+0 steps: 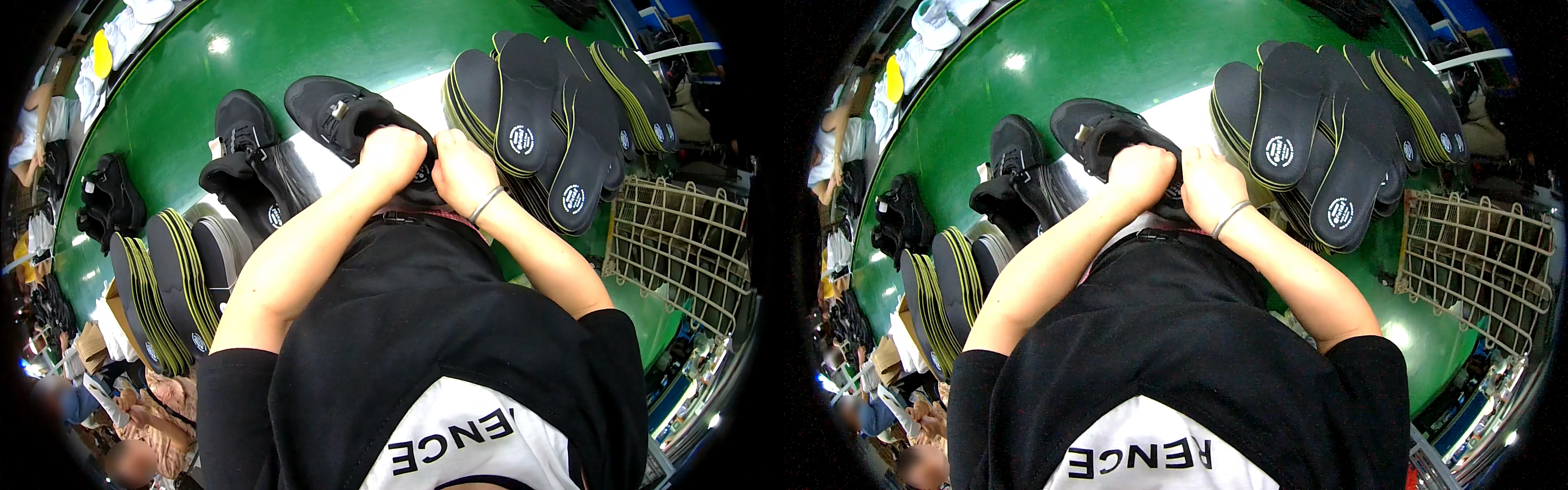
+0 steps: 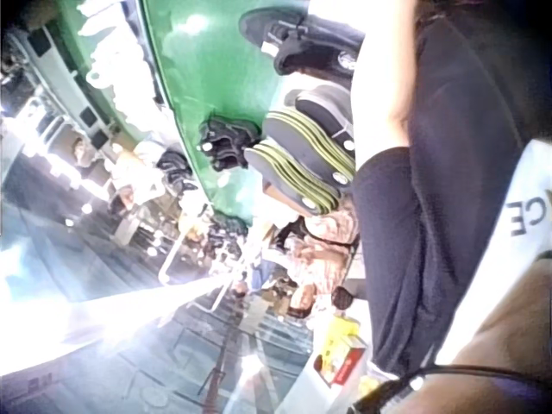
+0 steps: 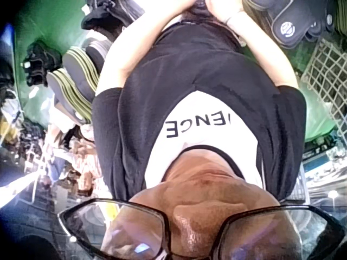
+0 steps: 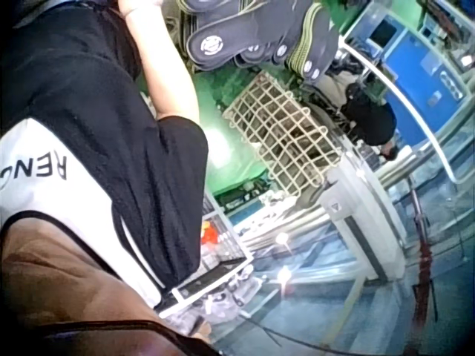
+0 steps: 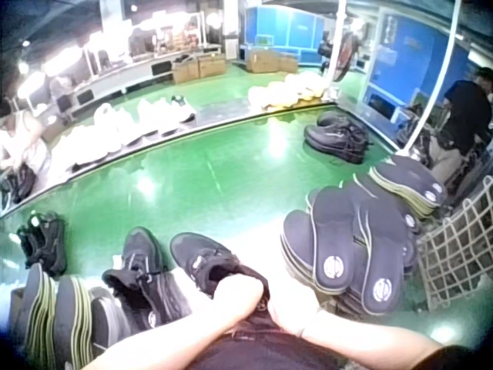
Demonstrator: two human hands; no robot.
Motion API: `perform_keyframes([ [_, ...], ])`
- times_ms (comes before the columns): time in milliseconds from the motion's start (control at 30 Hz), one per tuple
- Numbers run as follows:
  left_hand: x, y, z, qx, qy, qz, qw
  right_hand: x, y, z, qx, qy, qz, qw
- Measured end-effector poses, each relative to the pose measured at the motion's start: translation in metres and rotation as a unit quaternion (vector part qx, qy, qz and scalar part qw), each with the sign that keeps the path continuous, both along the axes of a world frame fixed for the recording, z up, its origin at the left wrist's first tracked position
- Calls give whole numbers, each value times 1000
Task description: The person checks tags and insoles of shoes by hand, places them on a conveyor belt, and retrieves more insoles from a cart.
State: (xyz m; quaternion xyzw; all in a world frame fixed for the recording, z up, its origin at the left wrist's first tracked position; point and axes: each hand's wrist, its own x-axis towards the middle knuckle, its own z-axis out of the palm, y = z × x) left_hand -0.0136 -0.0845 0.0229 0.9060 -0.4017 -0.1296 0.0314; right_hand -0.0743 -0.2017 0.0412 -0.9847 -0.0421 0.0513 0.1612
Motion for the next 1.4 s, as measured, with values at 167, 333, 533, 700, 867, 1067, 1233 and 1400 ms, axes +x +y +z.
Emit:
perform_keyframes([
  [167,-5,8,-12,-51,-67,-10,996,-1,3,2,10,21,-34,999],
  [333,0,4,-11,-61,-89,1,994,6,-6,-8,32,-2,-21,999],
  [533,3,7,16,-45,31,-27,998,4,-7,-4,33,7,-7,999],
  [700,-15,51,46,-407,-136,1,903,3,-8,6,-19,-41,74,996],
  [867,-21,73,25,-413,-42,211,885,3,1,36,-44,90,291,952],
  [1067,-17,68,14,-405,-8,237,883,37,21,24,-203,409,342,821],
  [1233,-17,71,16,-397,1,246,884,52,34,25,-232,486,344,769],
  [1400,-14,66,14,-408,10,251,878,43,23,21,-220,416,357,807],
])
